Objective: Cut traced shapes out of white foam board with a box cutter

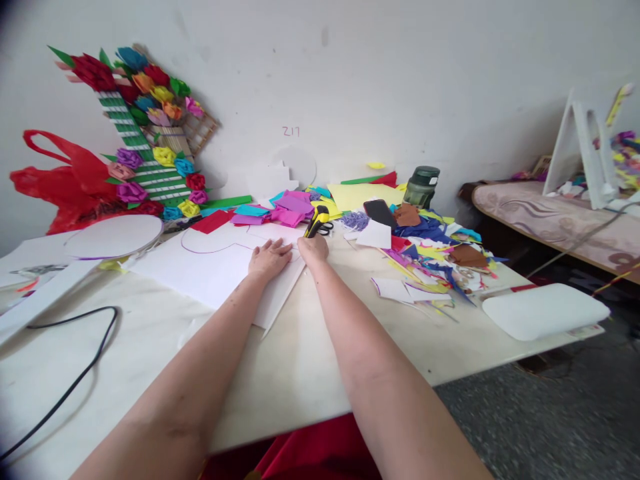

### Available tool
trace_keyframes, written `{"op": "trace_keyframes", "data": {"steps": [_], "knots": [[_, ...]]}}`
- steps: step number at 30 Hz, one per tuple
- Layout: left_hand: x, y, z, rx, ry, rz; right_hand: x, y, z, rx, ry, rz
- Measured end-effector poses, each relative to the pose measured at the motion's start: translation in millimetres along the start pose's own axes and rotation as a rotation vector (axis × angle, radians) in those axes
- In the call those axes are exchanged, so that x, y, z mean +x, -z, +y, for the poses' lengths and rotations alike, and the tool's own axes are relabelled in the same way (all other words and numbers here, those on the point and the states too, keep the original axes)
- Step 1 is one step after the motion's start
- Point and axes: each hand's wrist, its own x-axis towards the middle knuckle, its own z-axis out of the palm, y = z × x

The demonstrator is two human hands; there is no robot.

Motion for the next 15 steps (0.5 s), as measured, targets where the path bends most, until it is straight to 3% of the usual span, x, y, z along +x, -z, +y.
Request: {"op": "trace_keyframes", "data": {"steps": [15], "knots": [[2.5,-2.9,-1.7,0.004,-0.009,0.006,-1.6,2.1,-1.1,-0.007,0.007,-0.017]]}}
